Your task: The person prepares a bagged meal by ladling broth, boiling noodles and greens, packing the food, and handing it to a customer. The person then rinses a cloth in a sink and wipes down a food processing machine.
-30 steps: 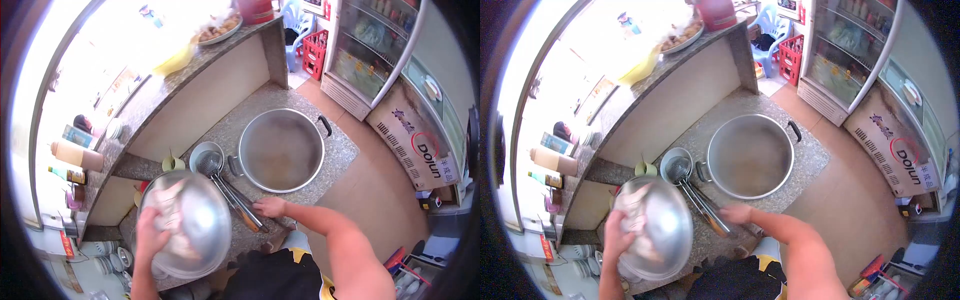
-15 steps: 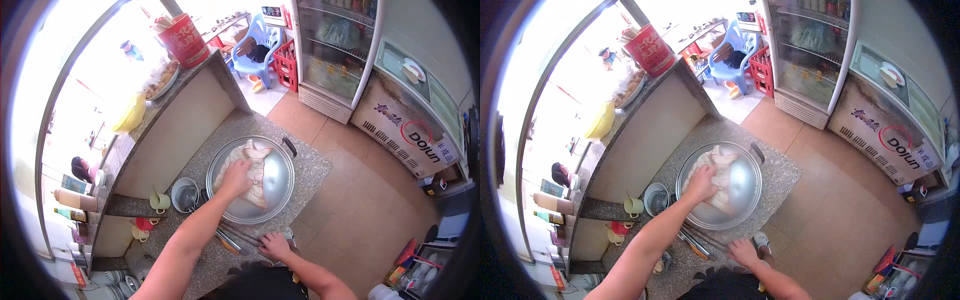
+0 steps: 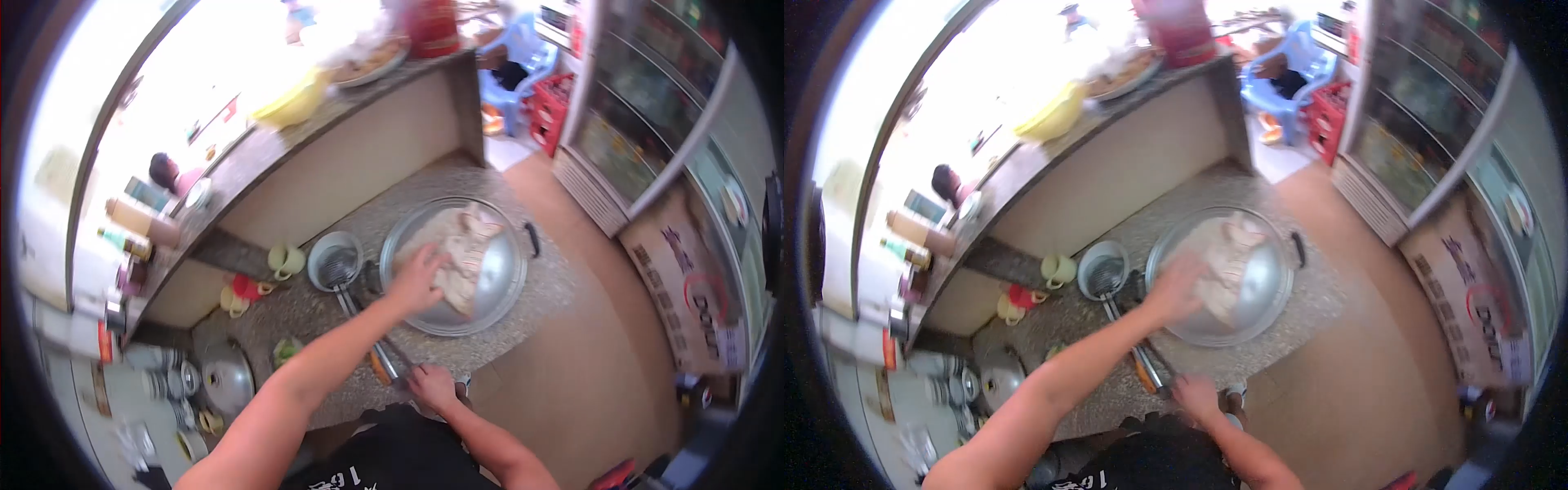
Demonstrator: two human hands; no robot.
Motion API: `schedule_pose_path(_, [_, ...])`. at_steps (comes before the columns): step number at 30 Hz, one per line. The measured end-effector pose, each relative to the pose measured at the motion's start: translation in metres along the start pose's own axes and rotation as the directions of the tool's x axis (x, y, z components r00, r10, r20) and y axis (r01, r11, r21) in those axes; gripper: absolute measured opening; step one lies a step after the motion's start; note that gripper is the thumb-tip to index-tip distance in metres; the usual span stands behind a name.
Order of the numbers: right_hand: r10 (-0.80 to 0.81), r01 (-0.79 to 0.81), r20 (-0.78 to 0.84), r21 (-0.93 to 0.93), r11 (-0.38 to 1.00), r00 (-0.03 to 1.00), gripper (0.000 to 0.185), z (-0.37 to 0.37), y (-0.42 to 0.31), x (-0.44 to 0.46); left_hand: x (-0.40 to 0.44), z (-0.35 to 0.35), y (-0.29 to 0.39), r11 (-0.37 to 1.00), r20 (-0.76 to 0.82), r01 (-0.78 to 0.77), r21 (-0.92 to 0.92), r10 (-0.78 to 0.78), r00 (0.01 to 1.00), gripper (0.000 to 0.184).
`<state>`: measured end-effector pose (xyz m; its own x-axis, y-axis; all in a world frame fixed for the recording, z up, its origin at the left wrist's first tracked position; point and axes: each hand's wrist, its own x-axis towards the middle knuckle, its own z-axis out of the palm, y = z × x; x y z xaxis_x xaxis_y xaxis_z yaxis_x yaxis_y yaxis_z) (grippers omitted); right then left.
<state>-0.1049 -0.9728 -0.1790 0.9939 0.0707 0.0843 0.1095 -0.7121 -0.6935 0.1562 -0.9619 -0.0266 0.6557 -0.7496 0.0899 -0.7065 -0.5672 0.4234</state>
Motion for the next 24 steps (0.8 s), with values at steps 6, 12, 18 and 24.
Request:
schedule_pose_path(6, [-0.063,0.059,0.058,0.073,0.996,0.996,0.052,0.032,-0.06,0.044,-0.247,-0.055,-0.044,0.853,-0.036,0.472,-0.224,-0.491,0.87,0.058])
schedule_pose_path(12, [0.147,-0.145,0.119,-0.023,0.989,0.982,0.077,0.072,-0.09,0.056,-0.577,-0.077,-0.143,0.439,-0.217,0.859,-0.264,-0.895,0.39,0.048])
schedule_pose_path(18, [0.286,-0.302,-0.204,-0.05,0.952,0.936,0.071,0.109,-0.125,0.057,-0.741,-0.127,-0.255,0.246,-0.376,0.944,-0.219,-0.914,0.151,0.057])
schedule_pose_path(24, [0.226,-0.275,-0.387,-0.078,0.958,0.894,0.072,0.125,-0.16,0.022,-0.812,-0.166,-0.423,0.362,-0.732,0.932,0.03,-0.627,0.267,0.074])
